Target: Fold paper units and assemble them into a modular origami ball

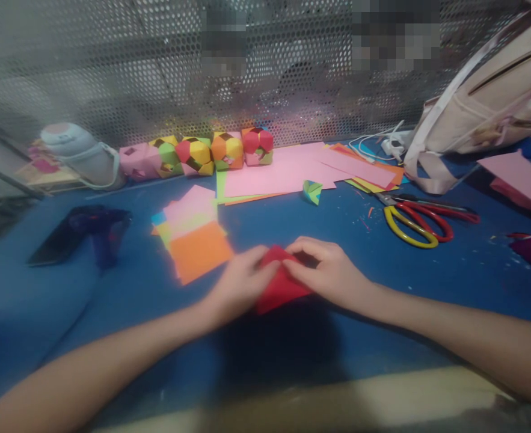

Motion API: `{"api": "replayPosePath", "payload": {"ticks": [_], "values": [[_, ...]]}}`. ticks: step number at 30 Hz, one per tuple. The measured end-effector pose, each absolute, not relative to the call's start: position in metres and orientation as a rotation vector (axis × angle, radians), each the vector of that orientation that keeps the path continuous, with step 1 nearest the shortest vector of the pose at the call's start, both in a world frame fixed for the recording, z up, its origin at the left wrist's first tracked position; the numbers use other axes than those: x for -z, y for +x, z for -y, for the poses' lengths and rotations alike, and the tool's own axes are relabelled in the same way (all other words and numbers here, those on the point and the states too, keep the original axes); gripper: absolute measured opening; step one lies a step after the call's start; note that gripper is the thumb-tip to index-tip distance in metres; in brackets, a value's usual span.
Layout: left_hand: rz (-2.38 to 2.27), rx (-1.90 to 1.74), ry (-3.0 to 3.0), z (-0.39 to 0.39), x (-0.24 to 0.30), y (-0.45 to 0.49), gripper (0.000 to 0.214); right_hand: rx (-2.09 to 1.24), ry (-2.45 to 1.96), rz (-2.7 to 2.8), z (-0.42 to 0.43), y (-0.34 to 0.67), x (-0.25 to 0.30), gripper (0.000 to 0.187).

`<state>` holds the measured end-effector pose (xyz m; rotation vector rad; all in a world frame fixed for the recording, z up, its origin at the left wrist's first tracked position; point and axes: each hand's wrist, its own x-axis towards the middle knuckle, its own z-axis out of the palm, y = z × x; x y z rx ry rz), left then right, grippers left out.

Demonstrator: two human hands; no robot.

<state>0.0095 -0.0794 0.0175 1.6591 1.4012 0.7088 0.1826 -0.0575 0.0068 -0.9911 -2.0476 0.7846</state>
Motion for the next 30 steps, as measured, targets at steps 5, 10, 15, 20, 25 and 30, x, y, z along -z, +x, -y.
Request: {"api": "replayPosePath", "payload": {"ticks": [5,10,15,20,25,30], "values": [[-1.409,-0.66,1.678,0.077,-0.019,0.009,0.026,-0.78,-0.964,2.068,0.056,0.184,-0.006,0.009],[-1.362,-0.665,1.628,0.074,-0.018,0.006,0.016,-0.8,-0.834,2.058,0.054,0.187,-0.005,0.011],[-1.306,-0.717,1.538,0.073,-0.016,0.004,0.016,-0.808,-0.709,2.058,0.05,0.188,-0.001,0.017],[-1.289,-0.708,1.472,0.073,-0.014,0.002,0.015,-0.759,-0.652,2.099,0.049,0.19,0.0,0.022],[-1.266,-0.688,1.425,0.072,-0.016,0.002,0.015,-0.663,-0.627,2.189,0.049,0.193,-0.002,0.027],[-1.245,-0.696,1.39,0.073,-0.019,0.003,0.019,-0.605,-0.622,2.238,0.048,0.196,-0.002,0.028]]}}
